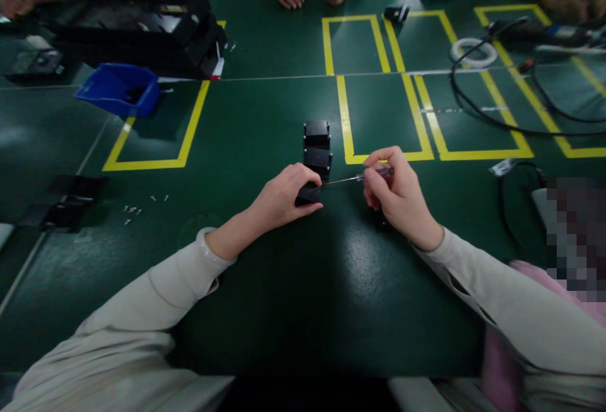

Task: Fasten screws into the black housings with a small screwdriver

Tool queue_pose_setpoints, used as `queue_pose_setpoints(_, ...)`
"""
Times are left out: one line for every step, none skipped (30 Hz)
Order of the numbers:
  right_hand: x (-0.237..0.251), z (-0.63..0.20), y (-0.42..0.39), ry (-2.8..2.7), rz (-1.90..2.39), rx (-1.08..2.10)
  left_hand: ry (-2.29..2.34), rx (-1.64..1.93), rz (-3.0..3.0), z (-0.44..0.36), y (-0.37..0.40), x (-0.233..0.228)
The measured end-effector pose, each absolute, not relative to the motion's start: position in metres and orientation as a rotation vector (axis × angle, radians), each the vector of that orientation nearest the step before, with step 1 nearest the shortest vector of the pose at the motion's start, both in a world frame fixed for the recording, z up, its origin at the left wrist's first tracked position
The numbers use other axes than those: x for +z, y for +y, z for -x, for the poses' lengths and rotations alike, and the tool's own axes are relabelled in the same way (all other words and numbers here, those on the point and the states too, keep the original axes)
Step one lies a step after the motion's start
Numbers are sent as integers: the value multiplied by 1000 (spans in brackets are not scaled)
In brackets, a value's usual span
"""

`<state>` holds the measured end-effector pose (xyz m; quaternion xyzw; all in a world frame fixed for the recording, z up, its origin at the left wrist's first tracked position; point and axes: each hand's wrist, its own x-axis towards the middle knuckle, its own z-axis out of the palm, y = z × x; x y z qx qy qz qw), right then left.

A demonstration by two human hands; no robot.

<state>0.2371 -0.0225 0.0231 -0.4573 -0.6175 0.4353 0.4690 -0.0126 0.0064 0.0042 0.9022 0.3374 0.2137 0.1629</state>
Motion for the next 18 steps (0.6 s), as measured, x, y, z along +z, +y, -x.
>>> queue_pose_setpoints(23, -237, -23, -1512, 1126, 1067, 960, 610, -2577, 13, 6, 4)
queue_pose_setpoints(23, -237, -22, -1514, 1128, 1067, 957, 611, -2580, 13, 7, 5)
queue_pose_setpoints(23, -237, -22, -1520, 1128, 1065, 957, 613, -2582, 13, 7, 5)
queue_pose_setpoints(23, -237, -22, -1525, 1129, 1060, 958, 614, -2582, 13, 7, 5)
queue_pose_setpoints(22, -237, -22, -1527, 1130, 1056, 959, 611, -2581, 13, 7, 5)
queue_pose_setpoints(22, -237, -22, -1525, 1129, 1054, 960, 608, -2579, 13, 7, 5)
queue_pose_setpoints(21, -238, -22, -1518, 1126, 1053, 961, 604, -2576, 13, 6, 5)
queue_pose_setpoints(21, -238, -22, -1513, 1124, 1053, 962, 598, -2573, 13, 6, 5)
queue_pose_setpoints(21, -238, -22, -1510, 1124, 1054, 963, 594, -2570, 13, 6, 6)
queue_pose_setpoints(21, -238, -22, -1510, 1125, 1054, 965, 589, -2567, 13, 6, 6)
queue_pose_setpoints(21, -238, -22, -1512, 1130, 1051, 966, 586, -2566, 13, 6, 6)
queue_pose_setpoints(21, -238, -22, -1514, 1136, 1047, 964, 585, -2566, 13, 6, 6)
queue_pose_setpoints(22, -238, -22, -1516, 1139, 1047, 962, 585, -2568, 13, 6, 6)
queue_pose_setpoints(22, -238, -22, -1518, 1140, 1050, 961, 588, -2570, 13, 6, 6)
queue_pose_setpoints(23, -238, -22, -1522, 1142, 1054, 958, 592, -2573, 13, 7, 6)
queue_pose_setpoints(23, -238, -22, -1527, 1145, 1057, 956, 595, -2576, 13, 7, 6)
queue_pose_setpoints(23, -238, -22, -1532, 1146, 1060, 955, 599, -2579, 13, 7, 6)
queue_pose_setpoints(23, -238, -22, -1532, 1144, 1061, 954, 599, -2581, 13, 7, 5)
